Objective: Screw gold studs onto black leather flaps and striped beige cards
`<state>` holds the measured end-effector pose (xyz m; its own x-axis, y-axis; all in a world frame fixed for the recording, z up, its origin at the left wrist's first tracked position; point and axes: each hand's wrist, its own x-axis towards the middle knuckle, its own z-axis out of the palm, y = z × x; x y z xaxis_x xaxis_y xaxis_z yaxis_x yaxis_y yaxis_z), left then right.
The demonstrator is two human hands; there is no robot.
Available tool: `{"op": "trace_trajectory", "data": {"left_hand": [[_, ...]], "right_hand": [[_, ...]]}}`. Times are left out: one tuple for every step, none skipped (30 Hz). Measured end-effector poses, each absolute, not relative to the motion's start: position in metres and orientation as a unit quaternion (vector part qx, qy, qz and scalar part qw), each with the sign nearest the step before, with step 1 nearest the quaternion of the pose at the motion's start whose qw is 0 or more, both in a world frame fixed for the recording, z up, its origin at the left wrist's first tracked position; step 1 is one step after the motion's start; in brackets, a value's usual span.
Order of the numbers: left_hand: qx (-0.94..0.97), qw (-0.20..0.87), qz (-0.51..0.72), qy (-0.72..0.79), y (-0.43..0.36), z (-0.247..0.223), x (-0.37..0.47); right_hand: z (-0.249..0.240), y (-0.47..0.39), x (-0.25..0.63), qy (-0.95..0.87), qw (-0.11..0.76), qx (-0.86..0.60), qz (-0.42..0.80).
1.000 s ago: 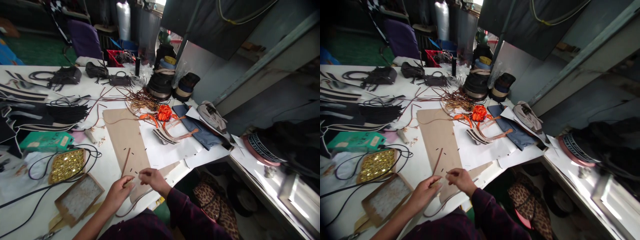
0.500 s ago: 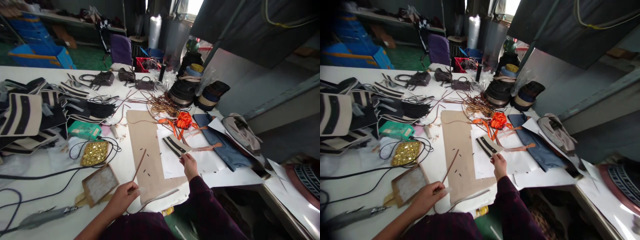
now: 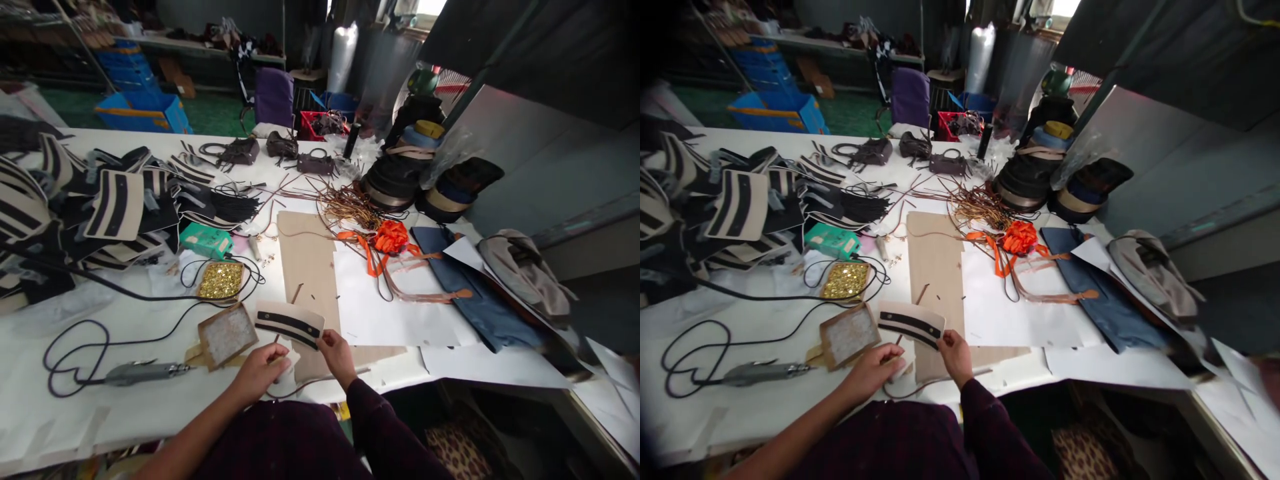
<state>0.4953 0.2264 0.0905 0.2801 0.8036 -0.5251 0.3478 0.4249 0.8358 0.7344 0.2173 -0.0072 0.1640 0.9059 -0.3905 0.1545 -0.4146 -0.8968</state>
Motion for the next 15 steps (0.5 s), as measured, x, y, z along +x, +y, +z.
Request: {"op": "trace_trajectory", "data": {"left_hand": [[0.507, 0.612, 0.189, 0.576, 0.226, 0.09, 0.496], [0.51, 0.604, 0.193, 0.581, 0.225, 0.089, 0.497], [0.513, 0.598, 0.196, 0.584, 0.224, 0.088, 0.499], [0.515, 0.594, 0.198, 0.585, 0.222, 0.087, 0.5], [0.517, 0.593, 0.199, 0.585, 0.221, 0.086, 0.502], [0.517, 0.593, 0.2, 0.584, 0.219, 0.086, 0.504], [0.518, 0.594, 0.2, 0.582, 0.217, 0.086, 0.505], [0.52, 0.595, 0.2, 0.579, 0.215, 0.087, 0.507], [0.526, 0.594, 0.202, 0.574, 0.213, 0.088, 0.509], [0.533, 0.592, 0.205, 0.569, 0.212, 0.089, 0.51], [0.544, 0.588, 0.208, 0.562, 0.211, 0.091, 0.511], [0.556, 0.583, 0.21, 0.554, 0.21, 0.092, 0.511], [0.569, 0.578, 0.211, 0.545, 0.21, 0.093, 0.511], [0.581, 0.575, 0.209, 0.537, 0.21, 0.094, 0.511], [0.592, 0.573, 0.206, 0.528, 0.211, 0.094, 0.51]], "right_hand": [[-0.003, 0.214, 0.737, -0.401, 0.367, -0.672, 0.502], [0.004, 0.21, 0.74, -0.407, 0.371, -0.681, 0.482], [0.012, 0.205, 0.742, -0.415, 0.381, -0.692, 0.45], [0.022, 0.201, 0.743, -0.427, 0.393, -0.701, 0.415], [0.033, 0.196, 0.743, -0.442, 0.404, -0.703, 0.385], [0.045, 0.193, 0.741, -0.459, 0.41, -0.695, 0.371], [0.056, 0.189, 0.739, -0.48, 0.408, -0.679, 0.376], [0.067, 0.187, 0.735, -0.504, 0.398, -0.656, 0.397], [0.076, 0.185, 0.731, -0.526, 0.383, -0.631, 0.422], [0.083, 0.183, 0.726, -0.546, 0.368, -0.61, 0.442], [0.088, 0.182, 0.721, -0.56, 0.355, -0.597, 0.451], [0.092, 0.181, 0.716, -0.569, 0.347, -0.594, 0.45], [0.094, 0.179, 0.712, -0.572, 0.344, -0.599, 0.442], [0.095, 0.178, 0.708, -0.572, 0.343, -0.608, 0.431], [0.097, 0.177, 0.705, -0.571, 0.342, -0.617, 0.42]]}}
